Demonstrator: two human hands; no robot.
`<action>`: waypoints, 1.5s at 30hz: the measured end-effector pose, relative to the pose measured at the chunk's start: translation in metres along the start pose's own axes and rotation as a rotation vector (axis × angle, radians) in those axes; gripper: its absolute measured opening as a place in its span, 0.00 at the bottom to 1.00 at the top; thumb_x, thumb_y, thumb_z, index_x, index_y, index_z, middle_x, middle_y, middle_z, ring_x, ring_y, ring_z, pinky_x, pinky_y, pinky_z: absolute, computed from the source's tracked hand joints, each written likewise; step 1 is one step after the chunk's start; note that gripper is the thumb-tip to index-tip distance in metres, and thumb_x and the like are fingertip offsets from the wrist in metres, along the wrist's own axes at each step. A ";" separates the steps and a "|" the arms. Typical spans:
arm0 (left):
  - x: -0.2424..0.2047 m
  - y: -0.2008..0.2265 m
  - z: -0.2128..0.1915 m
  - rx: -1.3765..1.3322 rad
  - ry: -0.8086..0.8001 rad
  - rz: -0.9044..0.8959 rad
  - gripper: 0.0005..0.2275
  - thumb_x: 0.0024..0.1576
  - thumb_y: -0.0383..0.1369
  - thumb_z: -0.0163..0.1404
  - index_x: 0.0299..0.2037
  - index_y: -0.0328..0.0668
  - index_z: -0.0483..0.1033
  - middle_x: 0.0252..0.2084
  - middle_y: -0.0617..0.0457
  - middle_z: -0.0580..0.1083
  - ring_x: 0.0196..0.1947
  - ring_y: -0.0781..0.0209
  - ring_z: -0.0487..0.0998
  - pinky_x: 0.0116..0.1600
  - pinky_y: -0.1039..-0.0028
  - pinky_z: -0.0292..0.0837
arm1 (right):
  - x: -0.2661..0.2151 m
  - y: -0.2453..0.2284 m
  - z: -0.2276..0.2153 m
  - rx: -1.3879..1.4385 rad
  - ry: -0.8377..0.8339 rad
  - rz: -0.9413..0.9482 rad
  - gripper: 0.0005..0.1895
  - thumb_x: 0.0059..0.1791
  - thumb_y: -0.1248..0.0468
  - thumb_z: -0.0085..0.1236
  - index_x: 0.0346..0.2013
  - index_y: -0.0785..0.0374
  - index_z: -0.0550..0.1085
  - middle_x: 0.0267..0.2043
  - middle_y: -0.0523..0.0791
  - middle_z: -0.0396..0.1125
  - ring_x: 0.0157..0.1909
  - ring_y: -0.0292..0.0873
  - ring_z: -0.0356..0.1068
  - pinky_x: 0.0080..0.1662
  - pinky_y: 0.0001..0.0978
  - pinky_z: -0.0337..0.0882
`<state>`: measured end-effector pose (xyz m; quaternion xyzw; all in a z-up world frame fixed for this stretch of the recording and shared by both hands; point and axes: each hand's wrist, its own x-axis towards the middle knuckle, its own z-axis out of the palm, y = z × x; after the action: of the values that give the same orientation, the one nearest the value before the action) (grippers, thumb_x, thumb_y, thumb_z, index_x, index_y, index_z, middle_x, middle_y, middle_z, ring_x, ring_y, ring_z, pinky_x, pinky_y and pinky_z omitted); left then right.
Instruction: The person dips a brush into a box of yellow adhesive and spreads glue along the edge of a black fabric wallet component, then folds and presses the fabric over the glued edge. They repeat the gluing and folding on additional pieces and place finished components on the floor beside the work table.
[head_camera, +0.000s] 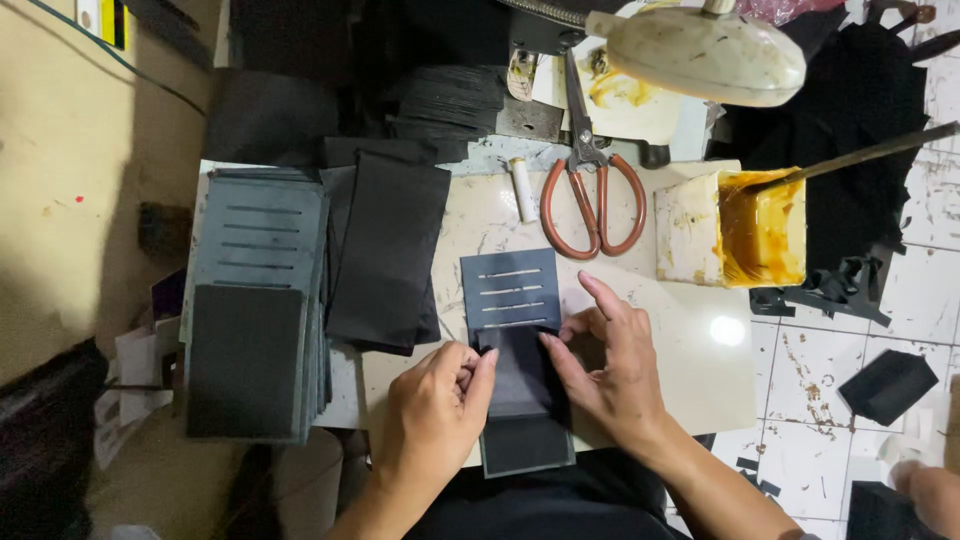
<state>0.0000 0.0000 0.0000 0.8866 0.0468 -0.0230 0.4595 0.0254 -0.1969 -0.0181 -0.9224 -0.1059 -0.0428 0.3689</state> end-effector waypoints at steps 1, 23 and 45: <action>0.000 -0.001 0.001 -0.001 -0.002 -0.002 0.08 0.54 0.29 0.59 0.25 0.40 0.73 0.18 0.57 0.73 0.12 0.64 0.68 0.19 0.72 0.62 | 0.001 0.001 0.001 -0.001 -0.002 0.002 0.40 0.44 0.67 0.68 0.68 0.67 0.61 0.33 0.39 0.72 0.39 0.38 0.63 0.50 0.29 0.60; 0.000 -0.010 0.007 0.138 -0.051 -0.017 0.09 0.57 0.33 0.56 0.27 0.43 0.71 0.20 0.54 0.74 0.15 0.54 0.72 0.23 0.64 0.67 | 0.008 0.011 0.004 -0.071 0.023 -0.054 0.47 0.42 0.62 0.68 0.70 0.71 0.54 0.72 0.57 0.53 0.72 0.57 0.53 0.72 0.48 0.52; -0.035 -0.029 0.019 0.510 -0.053 0.449 0.26 0.62 0.51 0.48 0.58 0.34 0.72 0.69 0.45 0.67 0.64 0.37 0.66 0.62 0.50 0.62 | 0.024 -0.015 0.016 -0.174 0.048 -0.114 0.46 0.44 0.50 0.66 0.69 0.70 0.57 0.68 0.59 0.54 0.68 0.58 0.55 0.68 0.51 0.51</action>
<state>-0.0382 -0.0009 -0.0320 0.9603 -0.1690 0.0447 0.2175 0.0453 -0.1717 -0.0160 -0.9422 -0.1453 -0.0948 0.2868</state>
